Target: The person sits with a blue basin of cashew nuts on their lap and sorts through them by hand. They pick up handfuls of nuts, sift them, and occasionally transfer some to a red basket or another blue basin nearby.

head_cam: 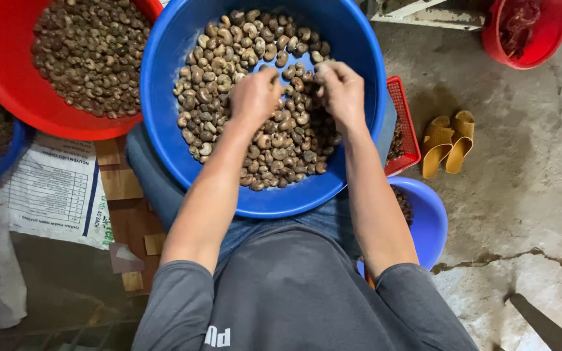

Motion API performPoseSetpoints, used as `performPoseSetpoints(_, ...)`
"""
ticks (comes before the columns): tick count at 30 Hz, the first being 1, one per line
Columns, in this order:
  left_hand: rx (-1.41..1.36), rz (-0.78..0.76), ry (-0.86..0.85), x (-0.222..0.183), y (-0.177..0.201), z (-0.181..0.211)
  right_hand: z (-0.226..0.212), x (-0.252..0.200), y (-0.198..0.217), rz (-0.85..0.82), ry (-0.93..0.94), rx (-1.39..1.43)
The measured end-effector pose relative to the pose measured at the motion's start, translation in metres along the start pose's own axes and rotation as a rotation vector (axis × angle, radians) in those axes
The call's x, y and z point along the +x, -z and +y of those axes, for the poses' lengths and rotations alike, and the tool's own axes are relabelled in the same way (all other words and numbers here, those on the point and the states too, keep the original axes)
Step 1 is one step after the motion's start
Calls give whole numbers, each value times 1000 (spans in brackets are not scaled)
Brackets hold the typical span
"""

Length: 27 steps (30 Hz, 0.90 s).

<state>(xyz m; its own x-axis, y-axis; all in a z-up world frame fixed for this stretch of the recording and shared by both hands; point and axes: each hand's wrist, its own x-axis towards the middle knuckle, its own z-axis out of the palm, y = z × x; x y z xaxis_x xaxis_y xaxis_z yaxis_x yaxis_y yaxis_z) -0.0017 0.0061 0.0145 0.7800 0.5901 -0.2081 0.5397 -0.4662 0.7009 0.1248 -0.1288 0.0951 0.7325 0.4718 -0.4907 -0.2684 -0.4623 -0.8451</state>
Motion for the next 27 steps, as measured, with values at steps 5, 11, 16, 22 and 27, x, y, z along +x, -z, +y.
performPoseSetpoints(5, -82, 26, 126, -18, 76, -1, 17, -4, -2, -134, 285, -711)
performPoseSetpoints(11, 176, 86, 119, -67, 90, -29, 22, -8, -15, -232, 320, -941)
performPoseSetpoints(16, 245, -100, 201, -81, 66, -27, 29, -23, -50, -446, 563, -987)
performPoseSetpoints(22, 206, -204, 220, -94, 47, -21, 44, -10, -47, -413, 654, -1163)
performPoseSetpoints(27, 37, -258, 154, -98, 45, -10, 62, 7, -22, -272, 365, -1259)
